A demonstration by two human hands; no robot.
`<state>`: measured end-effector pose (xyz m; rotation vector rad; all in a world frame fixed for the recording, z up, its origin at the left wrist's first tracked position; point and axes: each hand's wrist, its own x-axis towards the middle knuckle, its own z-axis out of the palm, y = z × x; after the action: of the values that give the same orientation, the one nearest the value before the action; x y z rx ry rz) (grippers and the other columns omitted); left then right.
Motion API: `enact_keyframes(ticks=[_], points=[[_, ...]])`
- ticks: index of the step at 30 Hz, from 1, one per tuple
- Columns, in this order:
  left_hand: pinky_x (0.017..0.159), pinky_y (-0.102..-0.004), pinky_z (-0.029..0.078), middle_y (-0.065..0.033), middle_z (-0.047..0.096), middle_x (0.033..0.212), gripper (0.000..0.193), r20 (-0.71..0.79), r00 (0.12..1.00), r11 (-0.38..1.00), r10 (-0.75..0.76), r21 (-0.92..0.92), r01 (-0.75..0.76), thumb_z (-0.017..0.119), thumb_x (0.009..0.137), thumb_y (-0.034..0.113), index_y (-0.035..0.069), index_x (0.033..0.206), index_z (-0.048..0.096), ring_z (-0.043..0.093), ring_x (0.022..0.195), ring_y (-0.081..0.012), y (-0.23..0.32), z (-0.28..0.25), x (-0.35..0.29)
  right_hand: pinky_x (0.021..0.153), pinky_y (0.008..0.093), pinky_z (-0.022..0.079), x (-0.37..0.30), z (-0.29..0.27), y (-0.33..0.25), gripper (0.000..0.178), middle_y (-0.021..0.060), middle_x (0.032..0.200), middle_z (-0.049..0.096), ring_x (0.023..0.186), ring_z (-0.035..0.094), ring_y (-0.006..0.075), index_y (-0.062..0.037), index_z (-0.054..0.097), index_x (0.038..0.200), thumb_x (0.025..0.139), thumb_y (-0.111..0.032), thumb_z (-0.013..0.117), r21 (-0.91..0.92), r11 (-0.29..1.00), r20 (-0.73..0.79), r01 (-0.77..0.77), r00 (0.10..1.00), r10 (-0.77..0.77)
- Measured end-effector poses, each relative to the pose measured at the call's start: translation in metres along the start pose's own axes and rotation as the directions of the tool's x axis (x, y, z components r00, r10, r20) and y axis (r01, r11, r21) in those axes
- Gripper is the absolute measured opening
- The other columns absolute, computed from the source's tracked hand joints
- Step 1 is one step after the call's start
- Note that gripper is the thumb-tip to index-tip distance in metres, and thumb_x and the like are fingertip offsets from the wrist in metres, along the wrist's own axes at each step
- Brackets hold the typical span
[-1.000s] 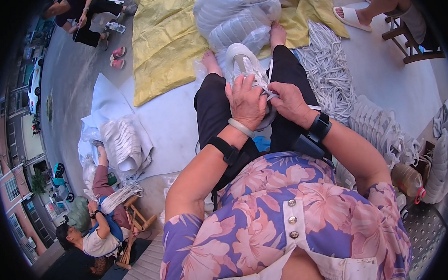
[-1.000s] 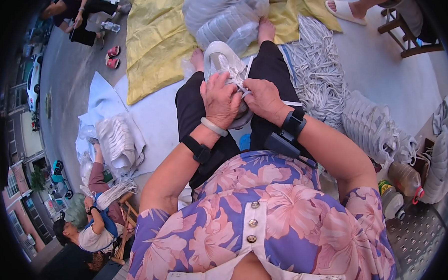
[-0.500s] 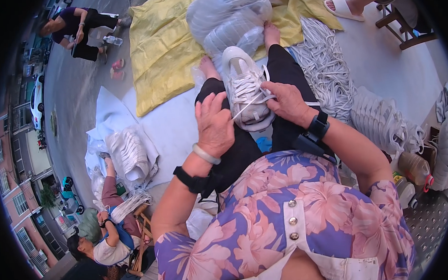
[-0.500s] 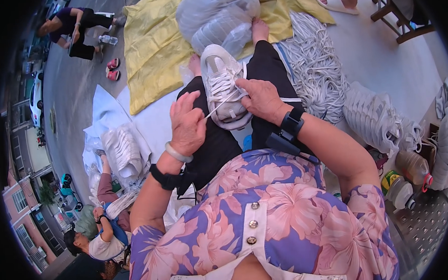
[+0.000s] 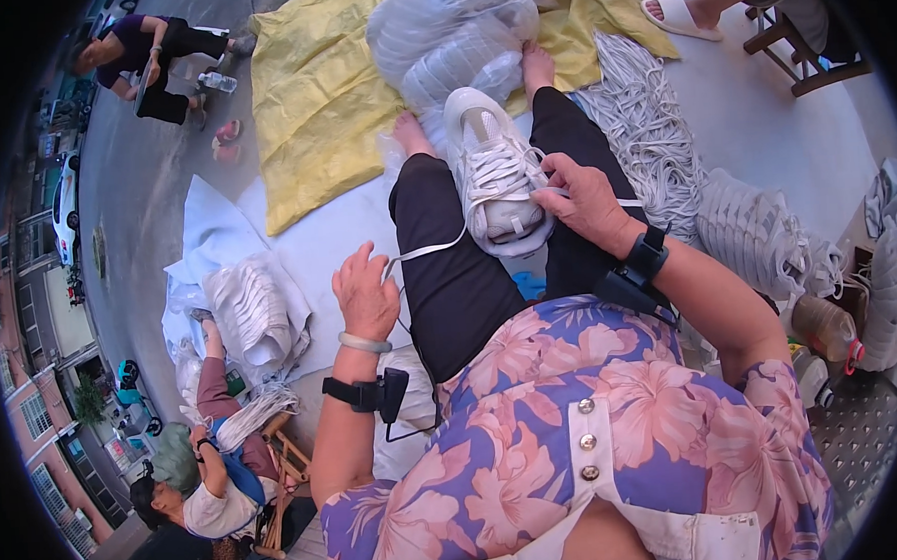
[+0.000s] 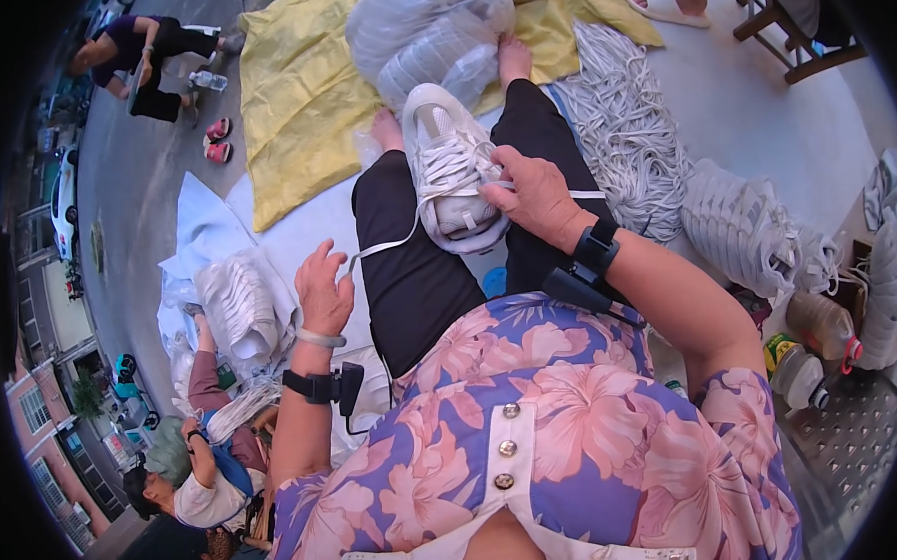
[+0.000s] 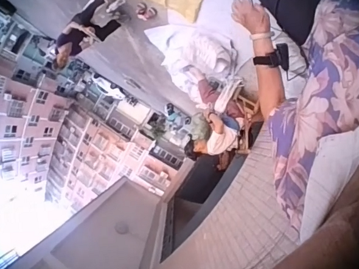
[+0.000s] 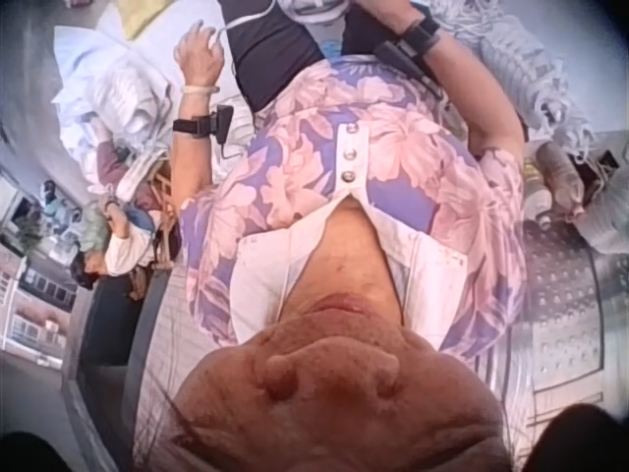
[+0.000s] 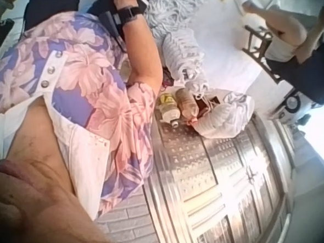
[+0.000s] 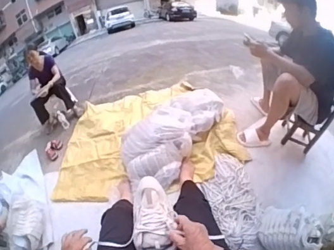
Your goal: Insert and thread laces through the eyelets of a white sneaker.
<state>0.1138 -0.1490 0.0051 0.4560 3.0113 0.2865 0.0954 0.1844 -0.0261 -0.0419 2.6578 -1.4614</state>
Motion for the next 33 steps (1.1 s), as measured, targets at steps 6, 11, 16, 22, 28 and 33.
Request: enact_keyframes(ticks=[6, 11, 16, 22, 28, 33], points=[[0.096, -0.0457, 0.029, -0.0118, 0.052, 0.118, 0.022, -0.099, 0.979, 0.967, 0.179, -0.166, -0.194, 0.058, 0.077, 0.016, 0.007, 0.097, 0.06, 0.045, 0.111, -0.03, 0.074, 0.017, 0.065, 0.069, 0.0428, 0.046, 0.034, 0.0, 0.016, 0.031, 0.0194, 0.073, 0.061, 0.075, 0.06, 0.0361, 0.0008, 0.048, 0.102, 0.079, -0.019, 0.054, -0.07, 0.993, -0.052, -0.098, 0.994, 0.094], [0.096, -0.0504, 0.027, -0.0113, 0.052, 0.116, 0.019, 0.004, 0.986, 0.971, 0.166, -0.172, -0.163, 0.059, 0.078, 0.02, 0.007, 0.091, 0.062, 0.044, 0.111, -0.0294, 0.091, 0.028, 0.075, 0.07, 0.0415, 0.046, 0.045, 0.002, 0.02, 0.019, 0.0191, 0.078, 0.06, 0.078, 0.06, 0.0356, -0.0016, 0.052, 0.095, 0.079, -0.013, 0.05, -0.032, 0.989, 0.122, -0.145, 0.982, 0.148], [0.096, -0.0509, 0.028, -0.0109, 0.053, 0.112, 0.015, -0.027, 0.978, 0.962, 0.206, -0.177, -0.208, 0.058, 0.078, 0.018, 0.006, 0.087, 0.061, 0.047, 0.107, -0.0287, 0.094, 0.026, 0.076, 0.068, 0.041, 0.045, 0.027, 0.011, 0.023, 0.011, 0.0187, 0.076, 0.057, 0.075, 0.057, 0.0366, -0.0049, 0.053, 0.088, 0.078, -0.009, 0.051, 0.169, 0.98, -0.21, -0.103, 0.968, 0.138], [0.094, -0.0512, 0.03, -0.0089, 0.056, 0.104, 0.007, -0.05, 0.965, 0.942, 0.257, -0.212, -0.262, 0.058, 0.076, 0.012, 0.005, 0.08, 0.058, 0.052, 0.097, -0.0276, 0.096, 0.025, 0.073, 0.069, 0.0415, 0.044, 0.019, 0.011, 0.017, 0.015, 0.0163, 0.078, 0.057, 0.078, 0.056, 0.036, -0.0068, 0.055, 0.09, 0.077, -0.004, 0.049, -0.034, 0.992, -0.318, 0.124, 0.94, -0.128], [0.096, -0.0527, 0.03, -0.0055, 0.051, 0.083, 0.003, -0.155, 0.861, 0.875, 0.484, 0.082, -0.477, 0.057, 0.066, 0.007, 0.008, 0.068, 0.055, 0.052, 0.081, -0.0216, 0.092, -0.003, 0.061, 0.071, 0.0419, 0.045, 0.017, 0.012, 0.014, 0.014, 0.015, 0.079, 0.059, 0.08, 0.057, 0.0348, -0.0068, 0.058, 0.088, 0.078, -0.009, 0.05, -0.037, 0.999, -0.153, 0.024, 0.988, -0.029], [0.1, -0.0493, 0.026, -0.0056, 0.055, 0.086, 0.009, -0.079, 0.837, 0.839, 0.541, 0.112, -0.532, 0.061, 0.068, 0.007, 0.007, 0.07, 0.053, 0.056, 0.084, -0.0207, 0.086, -0.041, 0.025, 0.066, 0.0383, 0.046, 0.015, 0.011, 0.009, 0.014, 0.0136, 0.077, 0.06, 0.074, 0.059, 0.0312, -0.0069, 0.06, 0.088, 0.077, -0.011, 0.053, -0.078, 0.997, -0.122, 0.028, 0.992, -0.037]])
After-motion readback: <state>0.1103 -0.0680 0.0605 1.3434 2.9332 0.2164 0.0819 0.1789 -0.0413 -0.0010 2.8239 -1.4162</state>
